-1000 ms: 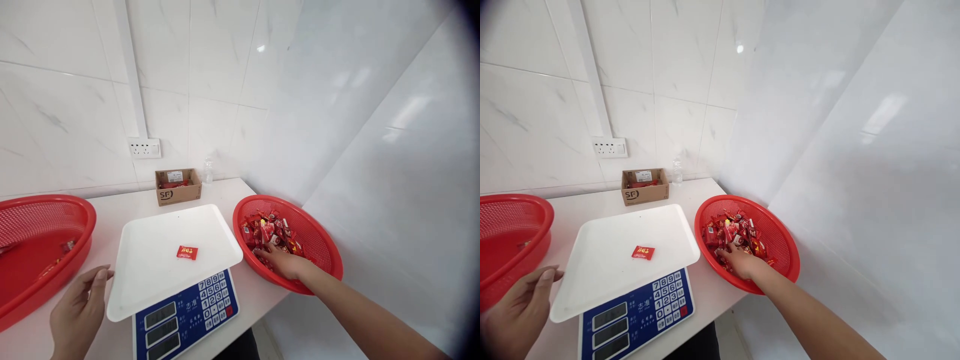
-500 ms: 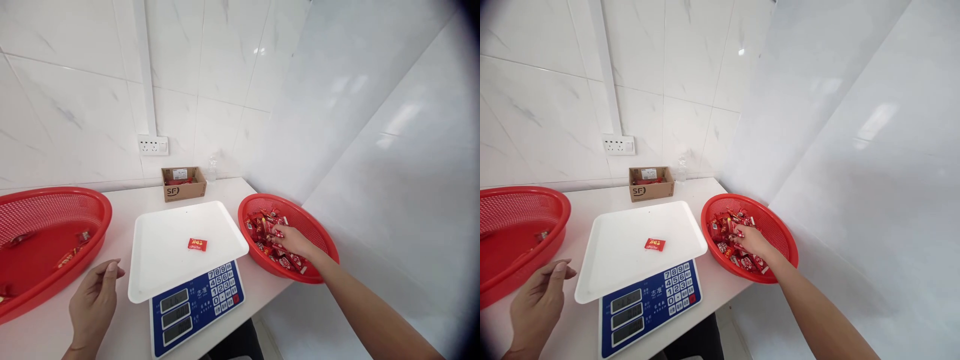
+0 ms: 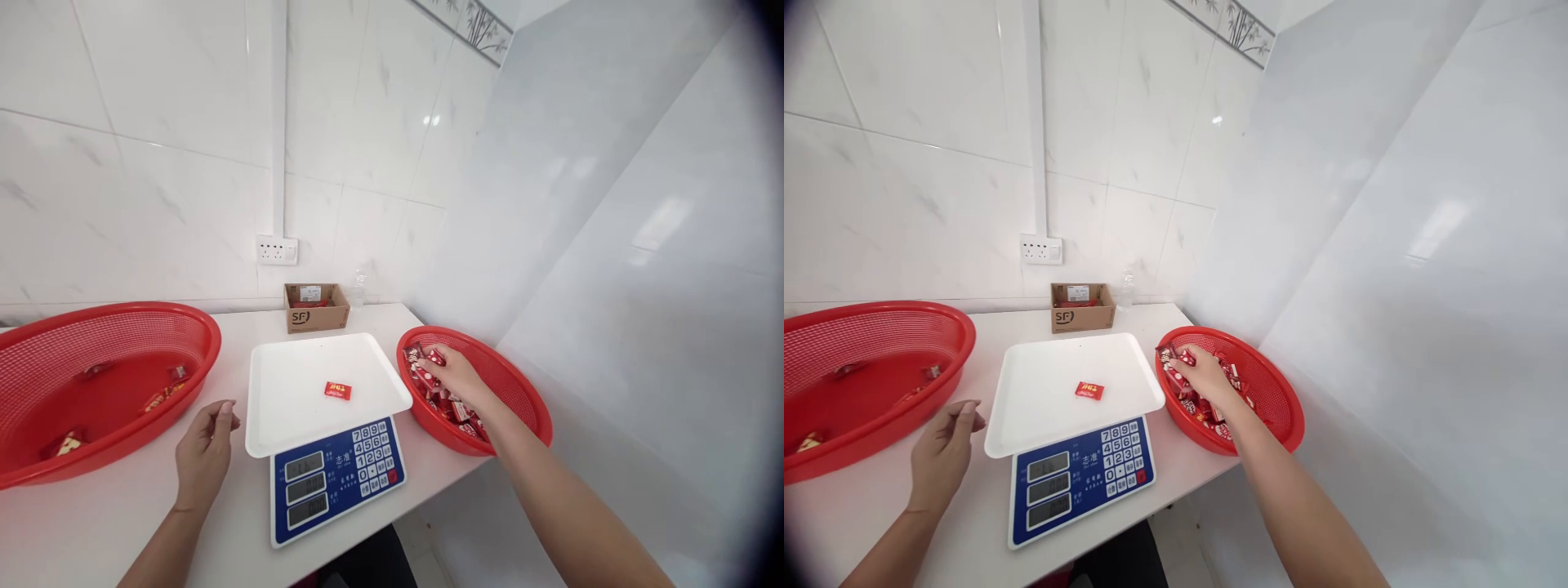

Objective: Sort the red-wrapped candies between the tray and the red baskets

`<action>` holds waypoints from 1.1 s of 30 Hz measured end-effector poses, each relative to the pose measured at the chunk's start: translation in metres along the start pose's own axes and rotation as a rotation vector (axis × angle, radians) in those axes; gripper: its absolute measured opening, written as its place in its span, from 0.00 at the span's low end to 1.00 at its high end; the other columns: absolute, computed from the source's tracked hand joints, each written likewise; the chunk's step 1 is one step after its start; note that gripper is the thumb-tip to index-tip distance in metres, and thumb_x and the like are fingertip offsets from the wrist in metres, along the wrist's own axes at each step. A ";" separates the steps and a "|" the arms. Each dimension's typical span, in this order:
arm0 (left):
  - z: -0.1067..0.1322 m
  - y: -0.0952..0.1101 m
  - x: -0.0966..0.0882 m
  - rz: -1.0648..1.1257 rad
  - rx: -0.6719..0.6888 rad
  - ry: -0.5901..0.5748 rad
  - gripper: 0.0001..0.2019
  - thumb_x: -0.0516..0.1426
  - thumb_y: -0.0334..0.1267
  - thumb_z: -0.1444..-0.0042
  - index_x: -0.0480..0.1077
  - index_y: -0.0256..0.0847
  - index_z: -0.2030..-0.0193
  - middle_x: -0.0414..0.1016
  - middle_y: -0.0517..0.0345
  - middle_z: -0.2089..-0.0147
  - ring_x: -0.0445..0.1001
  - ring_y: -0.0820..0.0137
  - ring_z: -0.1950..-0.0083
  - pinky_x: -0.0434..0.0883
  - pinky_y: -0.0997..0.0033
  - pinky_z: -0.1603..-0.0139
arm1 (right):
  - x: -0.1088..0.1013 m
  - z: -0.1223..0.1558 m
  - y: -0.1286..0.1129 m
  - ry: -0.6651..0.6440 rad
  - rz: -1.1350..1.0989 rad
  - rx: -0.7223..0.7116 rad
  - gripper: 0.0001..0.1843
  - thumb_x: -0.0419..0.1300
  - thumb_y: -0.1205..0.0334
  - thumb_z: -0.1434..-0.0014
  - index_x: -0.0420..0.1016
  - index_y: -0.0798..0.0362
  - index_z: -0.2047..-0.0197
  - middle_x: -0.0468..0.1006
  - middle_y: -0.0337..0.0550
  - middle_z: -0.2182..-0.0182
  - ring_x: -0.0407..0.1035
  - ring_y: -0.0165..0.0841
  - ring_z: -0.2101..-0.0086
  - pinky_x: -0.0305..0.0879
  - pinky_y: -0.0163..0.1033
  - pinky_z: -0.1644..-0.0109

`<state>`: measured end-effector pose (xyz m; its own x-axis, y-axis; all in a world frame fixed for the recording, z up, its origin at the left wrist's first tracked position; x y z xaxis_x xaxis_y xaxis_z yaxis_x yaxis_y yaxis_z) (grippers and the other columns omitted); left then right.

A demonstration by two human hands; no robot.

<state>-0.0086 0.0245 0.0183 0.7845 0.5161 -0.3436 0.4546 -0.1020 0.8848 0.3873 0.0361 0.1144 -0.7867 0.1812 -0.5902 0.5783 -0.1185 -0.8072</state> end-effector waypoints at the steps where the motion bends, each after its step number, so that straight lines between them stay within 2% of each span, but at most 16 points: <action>1: 0.000 -0.001 0.000 0.017 0.004 0.010 0.15 0.50 0.50 0.47 0.69 0.42 0.65 0.73 0.59 0.74 0.74 0.66 0.69 0.70 0.69 0.67 | 0.011 -0.001 -0.007 -0.029 -0.033 -0.023 0.12 0.57 0.57 0.45 0.67 0.51 0.58 0.75 0.40 0.68 0.70 0.31 0.75 0.70 0.35 0.78; 6: -0.001 -0.008 0.001 0.051 0.015 0.048 0.14 0.49 0.49 0.46 0.68 0.41 0.67 0.71 0.60 0.76 0.72 0.68 0.71 0.69 0.71 0.67 | 0.069 -0.008 -0.032 -0.179 -0.164 -0.071 0.12 0.61 0.60 0.48 0.69 0.52 0.59 0.73 0.37 0.73 0.70 0.30 0.78 0.71 0.35 0.80; 10: -0.001 -0.015 0.002 0.047 0.025 0.058 0.14 0.49 0.49 0.45 0.68 0.41 0.68 0.70 0.61 0.76 0.71 0.69 0.72 0.69 0.72 0.68 | 0.092 -0.013 -0.041 -0.169 -0.268 -0.072 0.14 0.60 0.59 0.46 0.69 0.51 0.55 0.72 0.38 0.69 0.70 0.29 0.75 0.73 0.34 0.78; 16: -0.001 -0.017 0.005 0.058 0.024 0.037 0.14 0.49 0.49 0.45 0.67 0.41 0.67 0.69 0.62 0.76 0.70 0.69 0.72 0.68 0.72 0.68 | 0.093 -0.007 -0.041 -0.172 -0.516 -0.012 0.11 0.57 0.63 0.42 0.67 0.50 0.55 0.70 0.38 0.66 0.70 0.29 0.67 0.76 0.35 0.68; 24: -0.001 -0.014 0.003 0.095 -0.006 0.038 0.14 0.49 0.48 0.45 0.68 0.41 0.67 0.68 0.61 0.76 0.70 0.69 0.72 0.68 0.72 0.68 | 0.101 -0.002 -0.048 -0.329 -0.796 0.121 0.05 0.52 0.68 0.39 0.65 0.51 0.59 0.71 0.36 0.69 0.70 0.25 0.70 0.75 0.43 0.56; 29: -0.001 -0.013 0.004 0.105 -0.043 0.035 0.14 0.49 0.49 0.44 0.68 0.41 0.66 0.68 0.61 0.76 0.70 0.69 0.71 0.69 0.72 0.68 | 0.105 -0.005 -0.049 -0.433 -0.820 0.123 0.05 0.53 0.67 0.39 0.66 0.50 0.59 0.70 0.35 0.70 0.71 0.28 0.69 0.74 0.50 0.55; 33: 0.000 -0.009 0.004 0.095 -0.057 0.034 0.14 0.49 0.49 0.44 0.69 0.41 0.64 0.68 0.61 0.75 0.70 0.69 0.71 0.69 0.71 0.67 | 0.097 -0.007 -0.040 -0.459 -0.737 0.125 0.06 0.53 0.66 0.39 0.66 0.51 0.58 0.70 0.36 0.70 0.70 0.27 0.70 0.75 0.47 0.59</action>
<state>-0.0096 0.0280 0.0086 0.8079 0.5350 -0.2470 0.3531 -0.1041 0.9298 0.2892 0.0657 0.0898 -0.9755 -0.1539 0.1573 -0.1181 -0.2370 -0.9643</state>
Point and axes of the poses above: each hand's wrist, its own z-axis away from the middle knuckle, its own x-axis out of the palm, y = z × x, the point moved 4 cm from there along -z, towards the middle knuckle
